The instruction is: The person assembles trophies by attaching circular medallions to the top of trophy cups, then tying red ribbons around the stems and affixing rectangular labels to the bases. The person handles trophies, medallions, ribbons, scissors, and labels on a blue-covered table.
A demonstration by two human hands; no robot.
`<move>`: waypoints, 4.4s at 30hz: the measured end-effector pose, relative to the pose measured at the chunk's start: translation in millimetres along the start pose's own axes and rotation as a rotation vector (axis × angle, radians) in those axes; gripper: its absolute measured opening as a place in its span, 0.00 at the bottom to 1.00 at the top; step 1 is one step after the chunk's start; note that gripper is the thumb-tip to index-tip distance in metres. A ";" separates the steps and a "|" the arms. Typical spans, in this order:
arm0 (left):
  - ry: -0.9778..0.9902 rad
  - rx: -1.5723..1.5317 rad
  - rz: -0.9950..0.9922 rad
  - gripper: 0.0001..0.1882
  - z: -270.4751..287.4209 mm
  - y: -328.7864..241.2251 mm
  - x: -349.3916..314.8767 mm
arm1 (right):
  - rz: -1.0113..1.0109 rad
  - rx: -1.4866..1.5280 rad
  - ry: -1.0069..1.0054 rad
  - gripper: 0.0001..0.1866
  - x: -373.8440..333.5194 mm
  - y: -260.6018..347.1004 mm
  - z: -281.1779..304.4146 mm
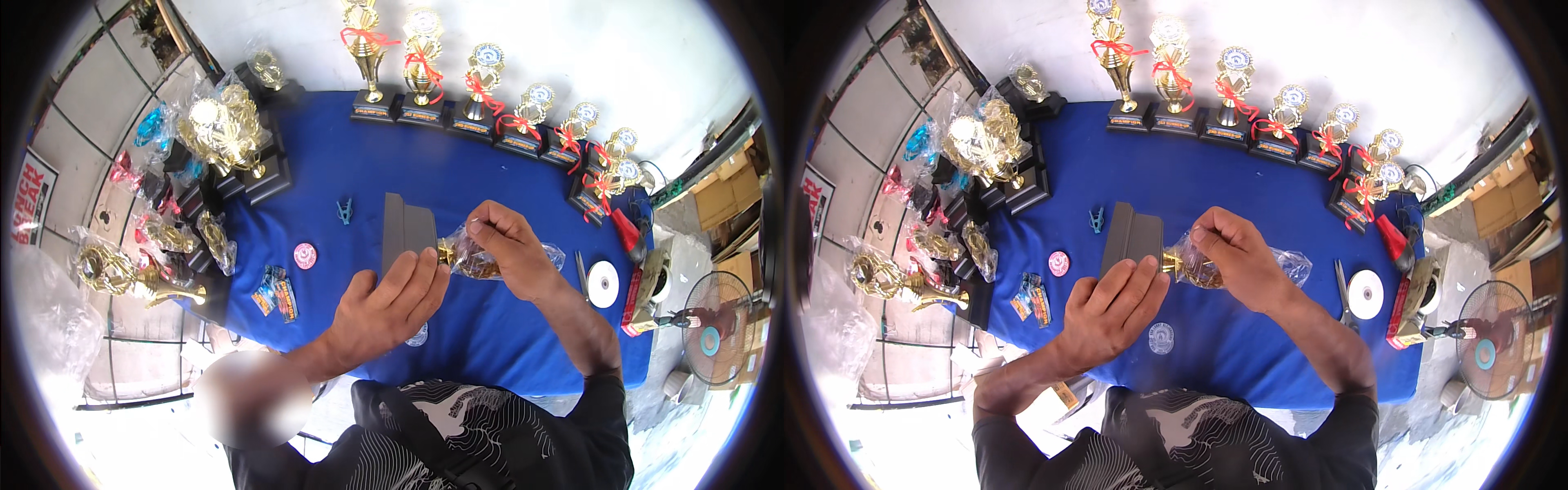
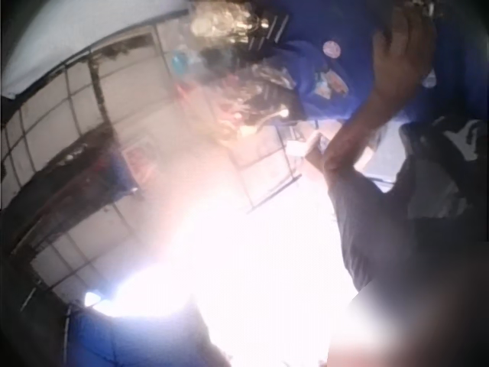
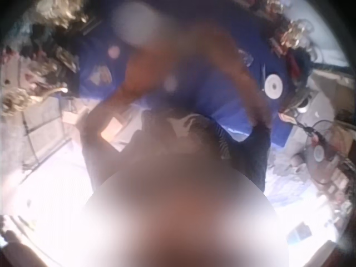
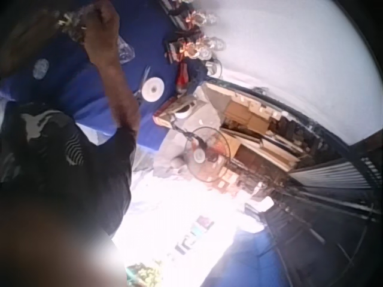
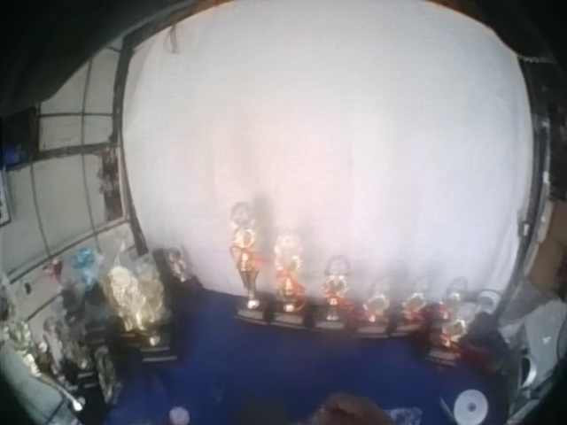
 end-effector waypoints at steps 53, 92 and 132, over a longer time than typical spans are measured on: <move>0.113 -0.955 0.793 0.39 -27.6 48.1 -36.8 | 0.625 -0.006 -0.374 0.14 -45.1 45.5 14.8; 0.035 -1.101 0.972 0.37 -27.9 44.5 -36.6 | 0.474 -0.028 -0.052 0.02 -56.8 9.5 -44.7; 0.133 -2.487 1.397 0.37 -94.0 -49.1 -93.8 | -0.088 0.261 -0.049 0.13 -80.0 -36.5 -18.0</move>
Point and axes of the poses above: each hand's wrist, its own x-axis towards the middle knuckle, its own z-axis out of the back of the hand, y = z × x, the point moved 9 cm from there along x, towards the middle knuckle, and after that the axes turned 1 degree about x, right-handed, at the moved point
